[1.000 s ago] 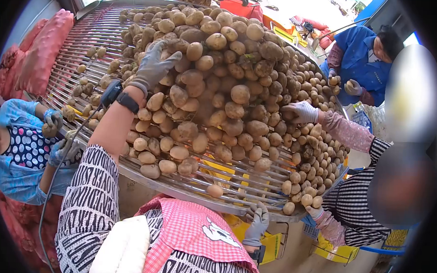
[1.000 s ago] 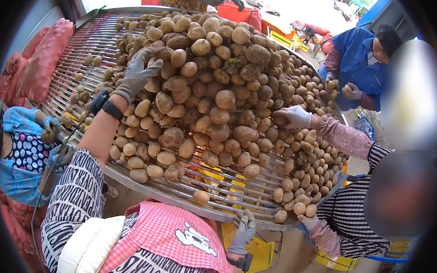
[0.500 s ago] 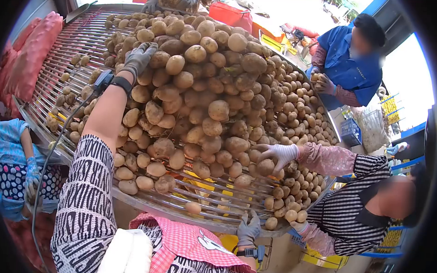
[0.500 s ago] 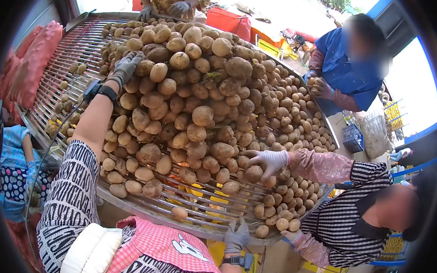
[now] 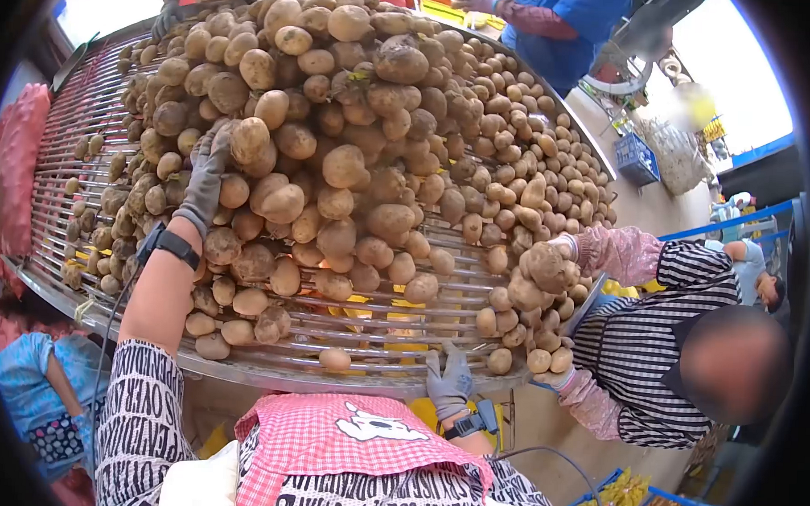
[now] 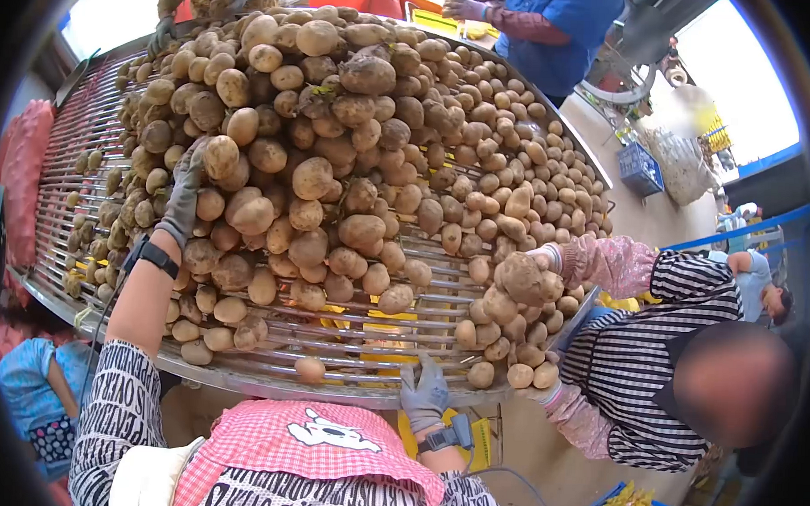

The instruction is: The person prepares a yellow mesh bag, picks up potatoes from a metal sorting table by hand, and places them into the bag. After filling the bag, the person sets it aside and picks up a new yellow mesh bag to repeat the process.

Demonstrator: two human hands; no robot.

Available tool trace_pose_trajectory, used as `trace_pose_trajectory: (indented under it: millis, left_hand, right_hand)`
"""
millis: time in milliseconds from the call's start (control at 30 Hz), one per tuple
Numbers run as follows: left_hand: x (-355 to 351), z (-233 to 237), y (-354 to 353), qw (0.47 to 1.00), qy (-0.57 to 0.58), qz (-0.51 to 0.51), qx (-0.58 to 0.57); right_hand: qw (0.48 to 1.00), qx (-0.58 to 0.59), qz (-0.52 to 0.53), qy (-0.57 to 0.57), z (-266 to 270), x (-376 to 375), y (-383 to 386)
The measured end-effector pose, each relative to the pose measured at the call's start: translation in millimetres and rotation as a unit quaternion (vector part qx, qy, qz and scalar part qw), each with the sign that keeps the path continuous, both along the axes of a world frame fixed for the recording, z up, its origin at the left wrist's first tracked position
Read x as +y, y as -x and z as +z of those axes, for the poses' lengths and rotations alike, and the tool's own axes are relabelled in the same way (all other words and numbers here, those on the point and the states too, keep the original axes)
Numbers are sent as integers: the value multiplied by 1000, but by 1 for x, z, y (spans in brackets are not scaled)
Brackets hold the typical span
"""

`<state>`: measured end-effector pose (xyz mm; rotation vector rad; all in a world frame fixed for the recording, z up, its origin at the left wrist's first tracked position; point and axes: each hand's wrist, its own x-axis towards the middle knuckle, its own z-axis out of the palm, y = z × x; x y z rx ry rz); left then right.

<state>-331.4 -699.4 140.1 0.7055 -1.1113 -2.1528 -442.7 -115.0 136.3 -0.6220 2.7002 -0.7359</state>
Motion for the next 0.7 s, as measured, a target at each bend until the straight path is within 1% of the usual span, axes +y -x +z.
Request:
trace_pose_trajectory:
  millis: [33, 67, 133, 167, 200, 233, 267, 300, 333, 400, 433, 467, 533, 567, 600, 633, 667, 700]
  left_hand:
    - [28, 21, 8, 999, 38, -17, -18]
    - [52, 38, 15, 998, 52, -35, -8]
    - [100, 76, 20, 992, 83, -89, 26]
    - [122, 90, 28, 988, 96, -116, 39]
    - [141, 98, 37, 984, 103, -136, 47]
    - [148, 78, 46, 984, 102, -142, 42]
    - [152, 34, 67, 981, 166, -73, -62]
    - [158, 14, 82, 959, 234, -6, -158]
    - [178, 31, 98, 942, 288, 11, -172]
    - [205, 20, 118, 966, 247, 4, -77]
    - [212, 18, 124, 954, 275, -12, -116]
    - [217, 14, 137, 930, 334, -31, -149]
    - [249, 21, 172, 893, 403, -40, -197]
    - [262, 15, 192, 934, 311, -78, -160]
    - [278, 10, 215, 962, 214, -116, -122]
    - [302, 18, 233, 963, 198, -149, -105]
    - [312, -6, 257, 856, 431, -122, -258]
    - [322, 4, 279, 832, 441, -170, -291]
  right_hand:
    - [1000, -8, 7, -7, 6, -3, 0]
    - [1000, -8, 2, -9, 6, -7, 2]
    - [996, -33, 8, 85, 3, -16, 1]
    - [993, -18, 21, 118, 10, -24, 3]
    - [992, -22, 14, 120, 15, -26, 4]
    - [994, -13, 29, 104, 19, -25, 4]
    - [995, -3, 45, 86, 19, -23, 15]
    - [997, 15, 33, 71, 8, -10, 12]
    - [997, 16, 28, 69, 0, 3, 11]
    - [999, 12, -26, 44, -11, 22, 14]
    - [999, 37, -2, 28, -10, 23, 17]
    - [999, 31, -6, 27, -9, 24, 15]
    - [999, 19, -45, 16, -5, 14, 20]
    - [999, 28, -40, 12, -6, 16, 21]
    - [998, 33, -54, 9, -5, 15, 24]
    - [998, -1, -65, -21, -2, 14, 26]
    - [995, -35, -75, -52, 0, 15, 22]
    - [995, -2, -94, -22, -8, 16, 19]
